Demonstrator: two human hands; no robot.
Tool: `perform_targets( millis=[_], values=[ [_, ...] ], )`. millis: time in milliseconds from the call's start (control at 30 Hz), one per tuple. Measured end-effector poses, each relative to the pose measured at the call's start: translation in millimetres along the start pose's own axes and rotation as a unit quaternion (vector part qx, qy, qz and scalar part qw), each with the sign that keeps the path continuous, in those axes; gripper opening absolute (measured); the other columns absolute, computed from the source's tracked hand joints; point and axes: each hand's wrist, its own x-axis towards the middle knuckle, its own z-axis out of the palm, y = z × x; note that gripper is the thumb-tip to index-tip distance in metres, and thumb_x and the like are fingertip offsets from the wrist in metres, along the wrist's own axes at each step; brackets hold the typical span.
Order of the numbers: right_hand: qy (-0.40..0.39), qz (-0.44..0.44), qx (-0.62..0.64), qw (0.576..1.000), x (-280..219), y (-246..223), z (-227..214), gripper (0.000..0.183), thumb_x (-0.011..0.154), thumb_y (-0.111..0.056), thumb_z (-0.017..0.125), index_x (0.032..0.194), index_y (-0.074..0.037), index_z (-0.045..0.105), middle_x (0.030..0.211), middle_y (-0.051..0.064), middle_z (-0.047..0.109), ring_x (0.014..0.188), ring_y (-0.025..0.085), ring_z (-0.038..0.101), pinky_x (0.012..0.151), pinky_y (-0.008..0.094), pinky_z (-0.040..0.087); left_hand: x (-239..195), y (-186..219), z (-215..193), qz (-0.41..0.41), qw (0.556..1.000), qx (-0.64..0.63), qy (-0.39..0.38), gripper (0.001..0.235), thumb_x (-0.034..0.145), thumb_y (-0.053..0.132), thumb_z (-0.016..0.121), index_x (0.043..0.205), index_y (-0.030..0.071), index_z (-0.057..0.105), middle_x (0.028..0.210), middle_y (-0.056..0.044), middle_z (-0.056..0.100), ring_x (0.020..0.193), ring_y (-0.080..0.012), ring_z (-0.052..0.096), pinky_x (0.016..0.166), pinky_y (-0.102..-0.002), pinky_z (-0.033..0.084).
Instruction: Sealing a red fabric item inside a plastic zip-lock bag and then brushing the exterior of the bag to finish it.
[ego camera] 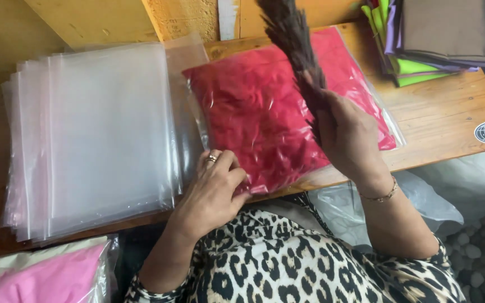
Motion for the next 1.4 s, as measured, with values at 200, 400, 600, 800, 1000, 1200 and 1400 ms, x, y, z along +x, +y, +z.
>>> perform_targets(
  millis=[200, 400, 600, 800, 1000, 1200, 1400],
  values=[
    [-0.058, -0.096, -0.123, 0.986, -28.2, -26.2, 64.8, 0.03, 0.094, -0.021, 0.062, 0.123, -0.02, 0.066, 0.083, 0.005, 0.068, 0.072, 0.03, 0.073, 0.059, 0.045, 0.058, 29.8, 4.3, 26.9, -0.077, 0.99, 0.02, 0.119, 0.09, 0.102, 0.064, 0.038, 0.158, -0.004, 0.023, 0.166, -0.031, 0.013, 0.154, -0.0509, 0.01, 0.125, -0.062, 0.012],
    [-0.084, -0.121, -0.228, 0.962, -23.5, 68.3, 56.1, 0.035, 0.089, -0.015, 0.059, 0.122, -0.011, 0.07, 0.083, 0.012, 0.07, 0.07, 0.035, 0.073, 0.057, 0.046, 0.056, 28.0, -2.8, 69.5, -0.097, 0.991, 0.091, -0.001, 0.105, 0.096, 0.076, 0.032, 0.162, -0.003, 0.009, 0.165, -0.037, 0.008, 0.152, -0.0565, 0.003, 0.119, -0.074, -0.001],
    [-0.163, 0.122, -0.212, 0.956, -1.2, 184.5, 28.4, 0.033, 0.105, -0.04, 0.05, 0.11, -0.016, 0.073, 0.094, 0.026, 0.073, 0.1, 0.048, 0.071, 0.082, 0.056, 0.054, 35.3, 0.6, 66.7, -0.127, 0.983, 0.119, -0.065, 0.101, 0.094, 0.08, 0.027, 0.162, 0.006, 0.02, 0.166, -0.033, 0.008, 0.153, -0.0549, 0.002, 0.118, -0.075, -0.002],
    [-0.047, -0.076, -0.297, 0.951, -30.4, 30.3, 44.0, 0.012, 0.095, -0.023, 0.056, 0.103, -0.016, 0.063, 0.071, 0.011, 0.064, 0.059, 0.033, 0.069, 0.049, 0.045, 0.05, 35.9, -0.6, 72.7, -0.128, 0.986, 0.102, -0.042, 0.104, 0.092, 0.08, 0.036, 0.163, 0.006, 0.016, 0.166, -0.034, 0.003, 0.152, -0.0571, -0.001, 0.115, -0.077, -0.005],
    [-0.099, -0.174, -0.149, 0.968, -29.7, 25.0, 61.1, 0.033, 0.088, -0.018, 0.056, 0.118, -0.009, 0.066, 0.077, 0.01, 0.067, 0.065, 0.032, 0.072, 0.051, 0.046, 0.055, 30.3, -10.6, 76.1, -0.155, 0.981, 0.092, -0.072, 0.091, 0.08, 0.076, 0.055, 0.143, 0.01, 0.052, 0.156, -0.032, 0.034, 0.15, -0.053, 0.02, 0.119, -0.075, 0.003],
    [-0.126, 0.116, -0.272, 0.947, 1.4, 168.8, 29.2, 0.034, 0.101, -0.025, 0.046, 0.101, -0.003, 0.072, 0.09, 0.027, 0.072, 0.093, 0.048, 0.072, 0.073, 0.058, 0.055, 30.0, -5.7, 74.2, -0.094, 0.991, 0.093, 0.03, 0.105, 0.091, 0.081, 0.038, 0.161, 0.003, 0.026, 0.165, -0.035, 0.011, 0.152, -0.0563, 0.004, 0.118, -0.075, 0.001],
    [-0.084, 0.124, -0.265, 0.953, -29.5, 83.8, 20.4, 0.021, 0.098, -0.024, 0.055, 0.108, -0.008, 0.065, 0.083, 0.02, 0.07, 0.074, 0.048, 0.072, 0.061, 0.057, 0.054, 33.4, -5.6, 75.9, -0.097, 0.988, 0.117, 0.026, 0.108, 0.09, 0.082, 0.036, 0.161, 0.002, 0.024, 0.165, -0.036, 0.01, 0.152, -0.0573, 0.003, 0.117, -0.075, -0.002]
  ],
)
